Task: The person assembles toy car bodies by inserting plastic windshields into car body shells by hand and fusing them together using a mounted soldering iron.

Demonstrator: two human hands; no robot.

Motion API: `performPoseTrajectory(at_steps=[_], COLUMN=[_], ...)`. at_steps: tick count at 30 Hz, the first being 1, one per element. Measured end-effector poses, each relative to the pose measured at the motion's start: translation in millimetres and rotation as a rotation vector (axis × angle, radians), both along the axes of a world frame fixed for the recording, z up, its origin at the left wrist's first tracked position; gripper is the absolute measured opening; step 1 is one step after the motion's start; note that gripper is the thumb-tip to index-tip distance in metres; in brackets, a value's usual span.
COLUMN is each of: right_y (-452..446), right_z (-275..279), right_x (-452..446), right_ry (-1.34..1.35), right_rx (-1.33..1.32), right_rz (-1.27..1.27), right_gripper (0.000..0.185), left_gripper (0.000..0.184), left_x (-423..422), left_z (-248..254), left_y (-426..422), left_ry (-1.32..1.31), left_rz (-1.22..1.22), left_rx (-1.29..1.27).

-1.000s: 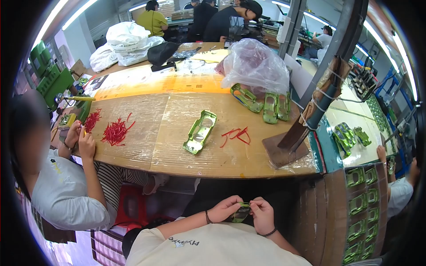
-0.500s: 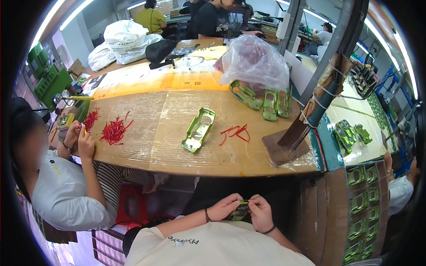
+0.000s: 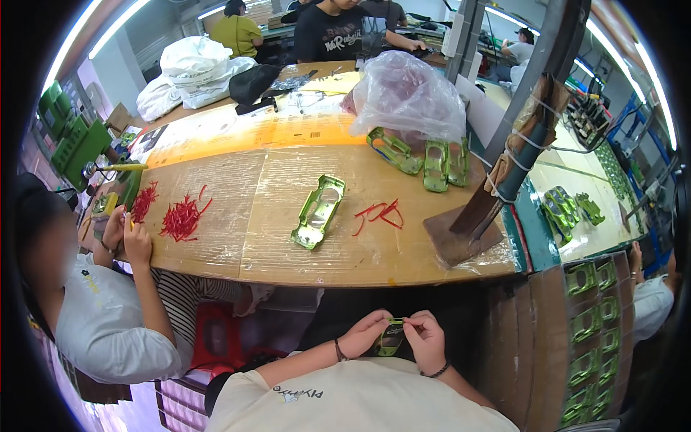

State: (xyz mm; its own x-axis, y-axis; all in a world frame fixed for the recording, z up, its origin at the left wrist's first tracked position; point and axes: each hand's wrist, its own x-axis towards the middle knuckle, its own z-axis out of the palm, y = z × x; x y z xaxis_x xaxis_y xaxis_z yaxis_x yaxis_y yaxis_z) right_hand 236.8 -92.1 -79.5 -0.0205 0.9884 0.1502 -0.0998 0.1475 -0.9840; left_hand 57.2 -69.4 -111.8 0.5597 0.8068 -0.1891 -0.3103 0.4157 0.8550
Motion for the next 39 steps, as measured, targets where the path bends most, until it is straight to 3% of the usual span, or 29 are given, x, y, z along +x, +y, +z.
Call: performPoseTrajectory(at_steps=[3, 9, 13, 23, 32, 35, 39], right_y=[4, 4, 1, 0, -2, -3, -3], right_z=[14, 17, 22, 15, 6, 7, 5], right_x=[8, 20, 20, 11, 12, 12, 10], right_ry=[-0.081, 0.167, 0.152, 0.084, 0.31, 0.571, 0.561], right_rx=[-0.071, -0.341, -0.512, -0.313, -0.607, -0.7, -0.69], right_rz=[0.07, 0.161, 0.154, 0.127, 0.067, 0.083, 0.061], right_gripper=[0.008, 0.009, 0.013, 0.011, 0.008, 0.006, 0.005], left_gripper=[0.016, 0.015, 0.015, 0.016, 0.015, 0.014, 0.014], left_x=[-2, 0, 0, 1, -1, -4, -4], left_z=[3, 14, 7, -4, 0, 3, 0], left_y=[0, 1, 3, 2, 2, 2, 3], left_ry=[0.029, 0.012, 0.041, -0.037, -0.002, -0.025, -0.016], left_rz=[-0.017, -0.044, -0.075, -0.025, -0.068, -0.088, -0.085], left_rx=[0.025, -0.006, 0.044, -0.008, 0.069, 0.08, 0.112])
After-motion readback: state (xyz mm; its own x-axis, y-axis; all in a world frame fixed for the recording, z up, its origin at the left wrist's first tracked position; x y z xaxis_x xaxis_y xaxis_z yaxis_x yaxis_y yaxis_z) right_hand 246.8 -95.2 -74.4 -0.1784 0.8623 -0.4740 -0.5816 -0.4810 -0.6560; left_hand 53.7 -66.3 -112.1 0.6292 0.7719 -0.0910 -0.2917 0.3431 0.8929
